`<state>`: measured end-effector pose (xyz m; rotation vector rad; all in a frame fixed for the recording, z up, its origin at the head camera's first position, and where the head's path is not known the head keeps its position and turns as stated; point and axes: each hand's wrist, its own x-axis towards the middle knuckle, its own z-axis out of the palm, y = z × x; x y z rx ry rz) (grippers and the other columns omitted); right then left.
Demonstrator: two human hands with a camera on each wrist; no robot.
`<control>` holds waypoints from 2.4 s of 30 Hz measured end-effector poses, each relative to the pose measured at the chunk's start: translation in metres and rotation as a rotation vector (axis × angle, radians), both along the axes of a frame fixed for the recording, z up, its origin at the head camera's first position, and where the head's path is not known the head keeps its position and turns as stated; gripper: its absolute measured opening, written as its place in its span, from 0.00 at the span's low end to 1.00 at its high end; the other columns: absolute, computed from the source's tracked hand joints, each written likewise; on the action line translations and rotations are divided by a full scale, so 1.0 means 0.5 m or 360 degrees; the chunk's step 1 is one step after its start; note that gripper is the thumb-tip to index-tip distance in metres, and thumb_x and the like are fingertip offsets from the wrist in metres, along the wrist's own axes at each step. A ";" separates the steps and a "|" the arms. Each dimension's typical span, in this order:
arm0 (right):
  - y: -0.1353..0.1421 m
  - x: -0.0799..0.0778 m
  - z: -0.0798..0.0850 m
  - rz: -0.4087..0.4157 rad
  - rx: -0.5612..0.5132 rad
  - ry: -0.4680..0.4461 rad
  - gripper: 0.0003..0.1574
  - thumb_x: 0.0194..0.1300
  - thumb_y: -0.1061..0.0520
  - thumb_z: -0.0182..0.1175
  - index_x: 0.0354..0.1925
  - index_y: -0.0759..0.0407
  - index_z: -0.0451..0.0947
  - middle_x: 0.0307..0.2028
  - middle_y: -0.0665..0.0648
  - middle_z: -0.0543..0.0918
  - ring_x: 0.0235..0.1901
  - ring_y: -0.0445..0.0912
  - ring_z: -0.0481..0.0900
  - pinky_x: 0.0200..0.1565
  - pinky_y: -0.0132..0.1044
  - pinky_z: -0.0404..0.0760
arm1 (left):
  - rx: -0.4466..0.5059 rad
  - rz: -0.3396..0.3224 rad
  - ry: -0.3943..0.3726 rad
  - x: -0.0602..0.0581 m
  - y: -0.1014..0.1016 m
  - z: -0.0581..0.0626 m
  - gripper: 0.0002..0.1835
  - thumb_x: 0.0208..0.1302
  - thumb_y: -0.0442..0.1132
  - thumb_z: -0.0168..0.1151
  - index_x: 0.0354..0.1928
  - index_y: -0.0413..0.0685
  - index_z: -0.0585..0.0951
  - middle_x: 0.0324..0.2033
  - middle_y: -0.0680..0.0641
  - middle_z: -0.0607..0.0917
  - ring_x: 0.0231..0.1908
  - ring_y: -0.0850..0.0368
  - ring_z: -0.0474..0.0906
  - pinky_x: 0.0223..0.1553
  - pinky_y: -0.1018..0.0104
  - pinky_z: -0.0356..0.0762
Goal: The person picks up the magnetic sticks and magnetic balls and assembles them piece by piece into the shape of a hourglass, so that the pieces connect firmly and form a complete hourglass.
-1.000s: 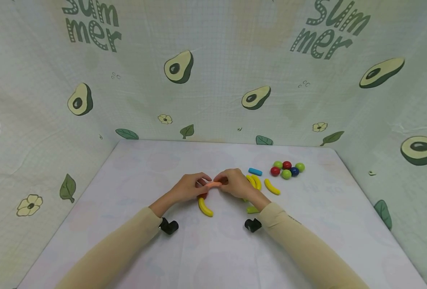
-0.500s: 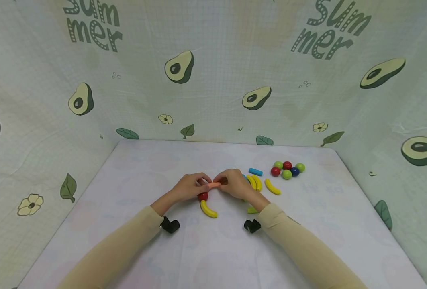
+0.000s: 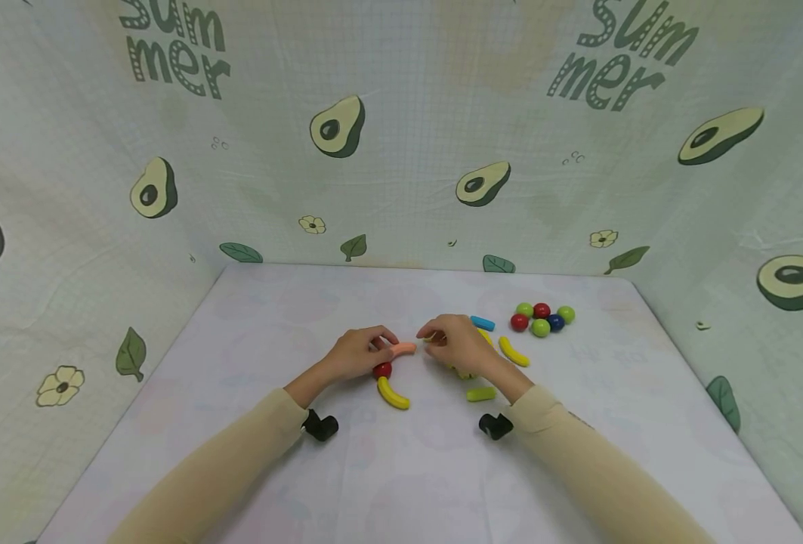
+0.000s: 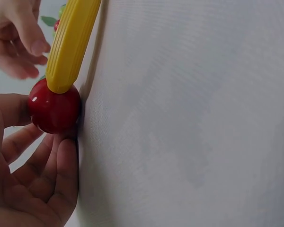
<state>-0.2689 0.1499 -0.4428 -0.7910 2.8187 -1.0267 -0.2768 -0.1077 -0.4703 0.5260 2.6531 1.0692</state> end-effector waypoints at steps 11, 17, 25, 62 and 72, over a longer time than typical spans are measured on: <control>0.195 -0.002 0.032 -0.0278 0.0177 0.0118 0.18 0.67 0.67 0.71 0.56 0.63 0.87 0.52 0.64 0.87 0.47 0.60 0.81 0.51 0.52 0.86 | -0.0092 0.0028 -0.0009 -0.001 0.005 -0.002 0.12 0.74 0.49 0.67 0.56 0.60 0.84 0.45 0.51 0.88 0.44 0.55 0.82 0.44 0.61 0.84; 0.273 -0.019 0.030 -0.0332 0.0259 0.0193 0.21 0.65 0.69 0.72 0.56 0.66 0.85 0.53 0.67 0.86 0.47 0.61 0.81 0.52 0.56 0.86 | -0.0095 0.0037 -0.0011 0.002 0.006 0.002 0.12 0.74 0.49 0.67 0.55 0.60 0.85 0.45 0.51 0.88 0.45 0.55 0.82 0.45 0.60 0.84; 0.305 -0.042 0.017 -0.0311 0.0319 0.0182 0.22 0.64 0.69 0.73 0.57 0.67 0.84 0.53 0.67 0.85 0.51 0.62 0.80 0.58 0.60 0.84 | -0.0094 0.0047 -0.0018 0.006 0.006 0.006 0.11 0.75 0.48 0.67 0.55 0.60 0.85 0.45 0.51 0.88 0.44 0.55 0.81 0.45 0.61 0.84; 0.242 -0.026 0.027 -0.0272 0.0338 0.0319 0.17 0.63 0.69 0.74 0.51 0.65 0.86 0.45 0.62 0.88 0.43 0.56 0.84 0.50 0.52 0.88 | -0.0118 0.0057 -0.0049 0.005 0.007 0.006 0.13 0.75 0.50 0.66 0.58 0.60 0.82 0.47 0.50 0.88 0.44 0.55 0.81 0.47 0.60 0.84; 0.172 -0.004 0.034 -0.0231 0.0178 0.0181 0.18 0.66 0.62 0.74 0.54 0.62 0.86 0.49 0.59 0.88 0.44 0.52 0.84 0.49 0.49 0.88 | -0.0083 0.0063 -0.0060 0.009 0.008 0.006 0.13 0.76 0.48 0.66 0.57 0.58 0.83 0.45 0.51 0.87 0.42 0.56 0.81 0.45 0.61 0.84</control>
